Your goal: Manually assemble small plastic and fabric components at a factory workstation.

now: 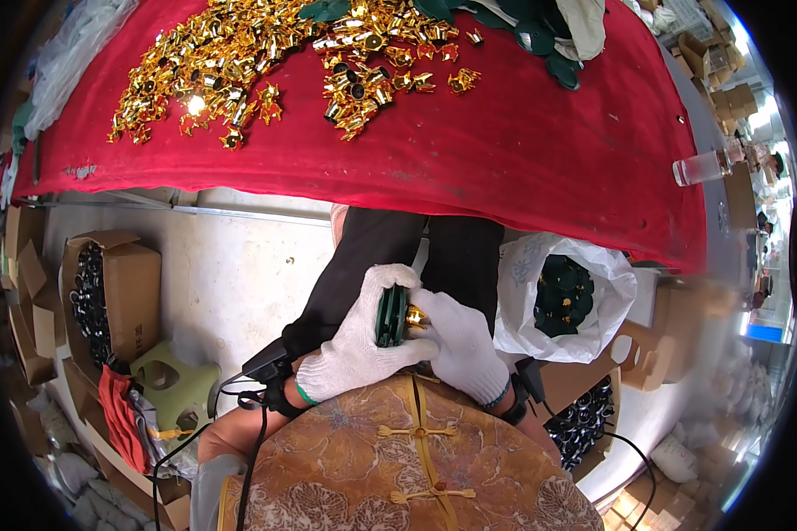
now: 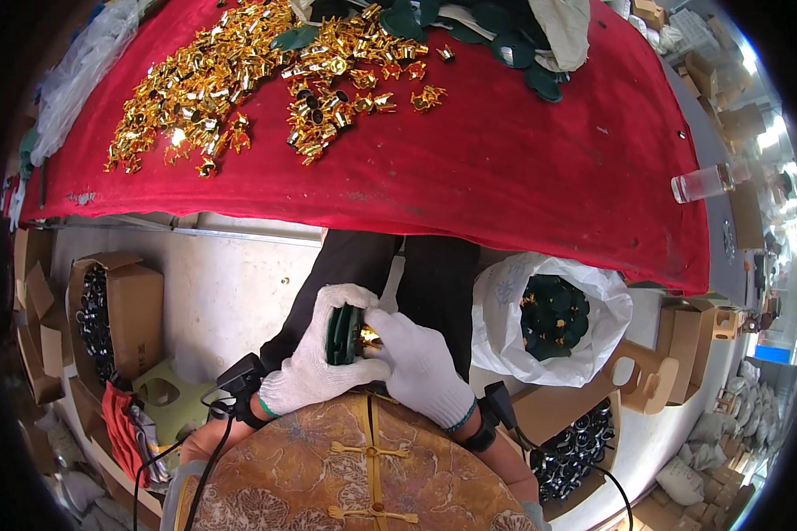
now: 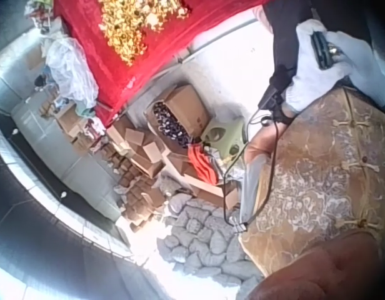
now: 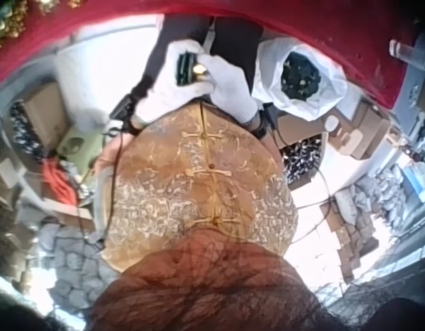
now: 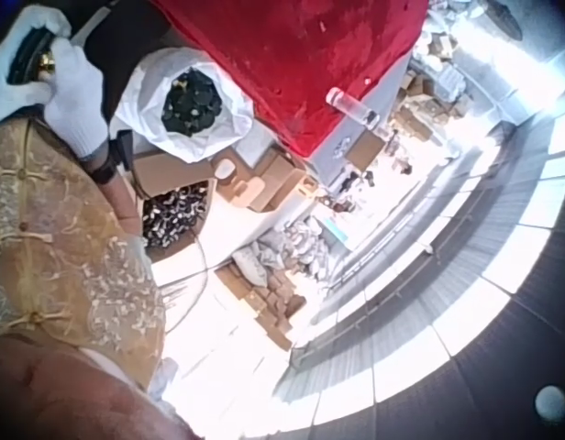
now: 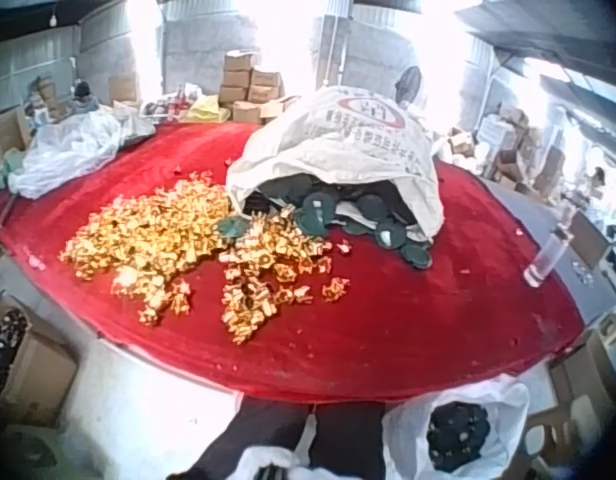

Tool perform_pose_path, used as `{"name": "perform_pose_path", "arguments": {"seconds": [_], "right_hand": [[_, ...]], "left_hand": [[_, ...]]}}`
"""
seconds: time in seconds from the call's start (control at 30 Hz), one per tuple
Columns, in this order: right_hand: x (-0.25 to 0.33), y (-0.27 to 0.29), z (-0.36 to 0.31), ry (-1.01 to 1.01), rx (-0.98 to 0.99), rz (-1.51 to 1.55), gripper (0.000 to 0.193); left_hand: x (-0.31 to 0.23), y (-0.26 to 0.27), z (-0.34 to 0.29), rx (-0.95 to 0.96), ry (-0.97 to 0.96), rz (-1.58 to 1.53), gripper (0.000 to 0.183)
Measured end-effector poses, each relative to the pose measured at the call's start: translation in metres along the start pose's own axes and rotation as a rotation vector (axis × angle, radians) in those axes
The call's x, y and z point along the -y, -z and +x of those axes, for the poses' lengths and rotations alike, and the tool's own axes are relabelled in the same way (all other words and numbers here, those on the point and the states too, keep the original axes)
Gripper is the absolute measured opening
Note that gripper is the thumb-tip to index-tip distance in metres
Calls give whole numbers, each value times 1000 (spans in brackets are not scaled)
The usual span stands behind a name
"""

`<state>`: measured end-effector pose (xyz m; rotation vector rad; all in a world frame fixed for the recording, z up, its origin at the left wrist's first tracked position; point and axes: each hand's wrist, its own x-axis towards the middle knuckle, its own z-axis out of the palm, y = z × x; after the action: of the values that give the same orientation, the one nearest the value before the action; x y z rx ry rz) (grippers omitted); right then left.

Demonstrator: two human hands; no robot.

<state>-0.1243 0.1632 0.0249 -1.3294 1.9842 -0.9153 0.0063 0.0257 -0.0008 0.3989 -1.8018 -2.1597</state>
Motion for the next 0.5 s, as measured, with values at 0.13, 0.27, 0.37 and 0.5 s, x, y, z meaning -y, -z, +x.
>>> {"name": "perform_pose_path", "arguments": {"seconds": [0.13,0.27,0.37,0.5], "right_hand": [[7,3,2,43,-8,-20,54],[1,-2,0,36,-71,95,52],[2,-2,-3,-42,12,2,40],[-5,-6,-5,240,-52,-185,23]], "left_hand": [[3,1,-3,2,43,-71,82],[6,1,0,15,71,-142,81],[8,0,-4,29,142,-218,82],[13,5,-4,79,-77,152,91]]}}
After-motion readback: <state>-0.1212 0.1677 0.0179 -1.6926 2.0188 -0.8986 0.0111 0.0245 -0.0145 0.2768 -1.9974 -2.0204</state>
